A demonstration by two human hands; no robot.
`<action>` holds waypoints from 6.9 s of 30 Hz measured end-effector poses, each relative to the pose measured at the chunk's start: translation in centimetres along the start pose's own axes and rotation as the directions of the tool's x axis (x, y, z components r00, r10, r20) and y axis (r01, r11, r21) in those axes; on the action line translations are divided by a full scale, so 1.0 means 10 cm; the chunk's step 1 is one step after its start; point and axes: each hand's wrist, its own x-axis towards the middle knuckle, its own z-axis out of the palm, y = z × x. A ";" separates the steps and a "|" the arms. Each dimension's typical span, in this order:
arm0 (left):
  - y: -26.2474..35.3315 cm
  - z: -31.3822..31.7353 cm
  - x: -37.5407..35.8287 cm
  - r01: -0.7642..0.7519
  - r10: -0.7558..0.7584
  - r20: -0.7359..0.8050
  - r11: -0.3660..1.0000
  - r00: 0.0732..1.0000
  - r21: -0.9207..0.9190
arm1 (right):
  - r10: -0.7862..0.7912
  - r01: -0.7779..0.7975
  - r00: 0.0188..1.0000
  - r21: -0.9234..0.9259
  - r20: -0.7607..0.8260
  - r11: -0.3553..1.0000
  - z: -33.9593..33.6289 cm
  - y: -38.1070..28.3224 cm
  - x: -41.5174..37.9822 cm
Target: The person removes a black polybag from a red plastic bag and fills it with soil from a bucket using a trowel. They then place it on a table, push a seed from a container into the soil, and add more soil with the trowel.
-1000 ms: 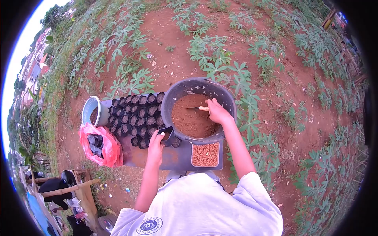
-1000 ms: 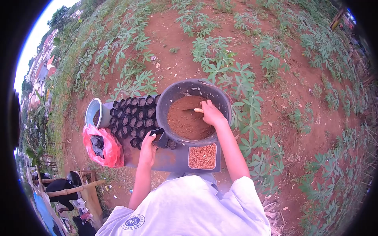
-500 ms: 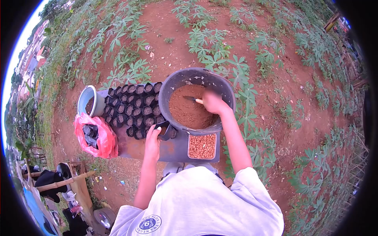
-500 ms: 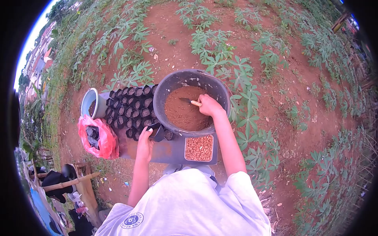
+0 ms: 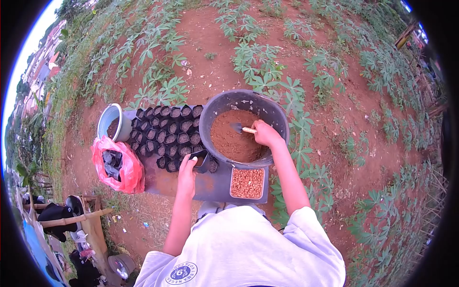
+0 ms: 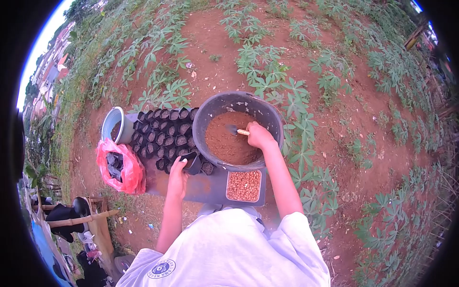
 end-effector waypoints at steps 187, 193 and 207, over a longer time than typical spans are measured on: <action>-0.23 0.07 0.23 -0.267 0.328 -0.129 0.899 0.936 0.347 | -0.265 0.265 0.963 -0.309 0.041 0.913 -0.21 -0.06 0.23; -0.27 -0.05 0.26 -0.298 0.373 -0.117 0.863 0.920 0.408 | -0.240 0.241 0.970 -0.226 0.036 0.944 -0.23 -0.04 0.22; -0.16 -0.03 0.31 -0.287 0.329 -0.099 0.909 0.939 0.302 | -0.165 0.171 0.985 -0.183 0.049 0.968 -0.22 -0.04 0.19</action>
